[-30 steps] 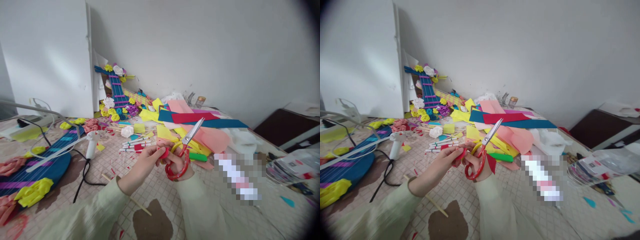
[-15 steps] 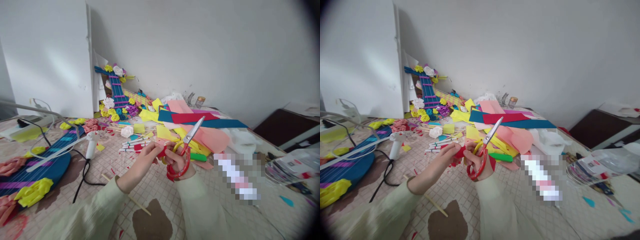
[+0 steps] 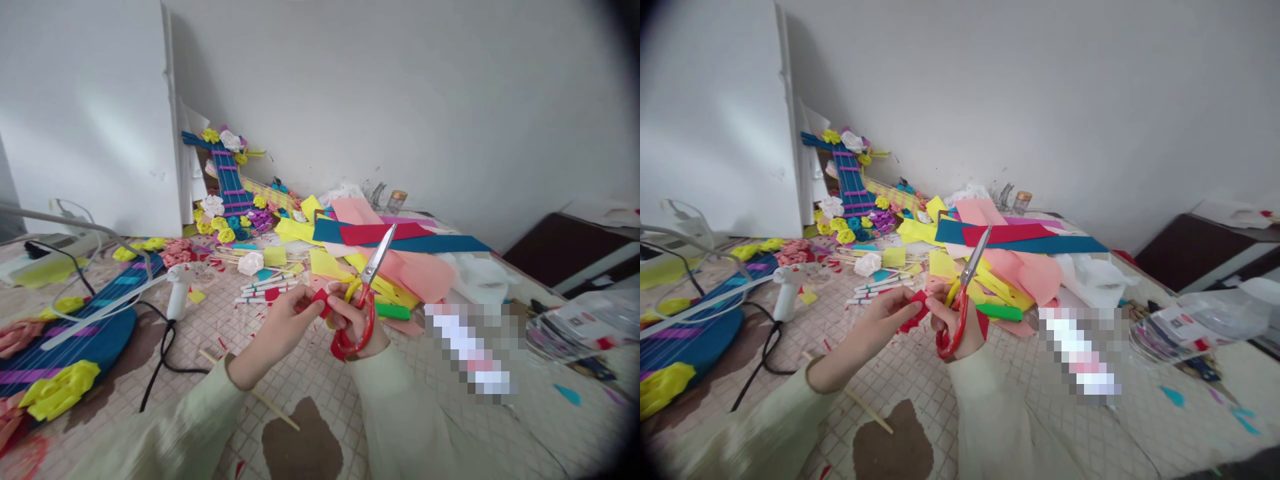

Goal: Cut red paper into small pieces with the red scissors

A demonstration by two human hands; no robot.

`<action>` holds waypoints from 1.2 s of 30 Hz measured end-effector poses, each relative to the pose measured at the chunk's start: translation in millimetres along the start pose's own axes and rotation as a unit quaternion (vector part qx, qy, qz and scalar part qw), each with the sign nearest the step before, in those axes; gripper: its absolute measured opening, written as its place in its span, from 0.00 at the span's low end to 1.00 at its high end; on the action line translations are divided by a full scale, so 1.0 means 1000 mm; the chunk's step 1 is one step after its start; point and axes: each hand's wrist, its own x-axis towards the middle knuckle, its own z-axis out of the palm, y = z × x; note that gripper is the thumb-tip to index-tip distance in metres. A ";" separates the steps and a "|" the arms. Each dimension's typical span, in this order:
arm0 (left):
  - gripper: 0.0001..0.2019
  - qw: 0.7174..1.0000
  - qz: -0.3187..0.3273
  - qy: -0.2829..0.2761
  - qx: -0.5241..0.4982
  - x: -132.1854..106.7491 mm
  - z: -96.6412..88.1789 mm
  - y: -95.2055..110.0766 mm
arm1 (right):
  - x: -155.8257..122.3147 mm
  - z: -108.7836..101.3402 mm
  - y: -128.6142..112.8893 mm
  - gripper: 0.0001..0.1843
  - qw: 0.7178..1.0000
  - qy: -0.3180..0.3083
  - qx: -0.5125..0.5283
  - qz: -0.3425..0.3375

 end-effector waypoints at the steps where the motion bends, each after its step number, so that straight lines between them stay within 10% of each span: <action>1: 0.09 1.000 0.002 -0.011 0.012 0.000 -0.001 0.001 | 0.000 0.000 0.000 0.17 1.000 -0.001 0.000 0.003; 16: 0.07 0.983 0.061 0.165 -0.054 0.007 -0.015 0.013 | -0.030 0.020 0.018 0.15 0.979 -0.147 -0.097 0.103; 36: 0.09 0.967 0.071 0.204 -0.134 0.009 -0.016 0.004 | -0.034 0.018 0.033 0.19 0.972 -0.145 -0.127 0.131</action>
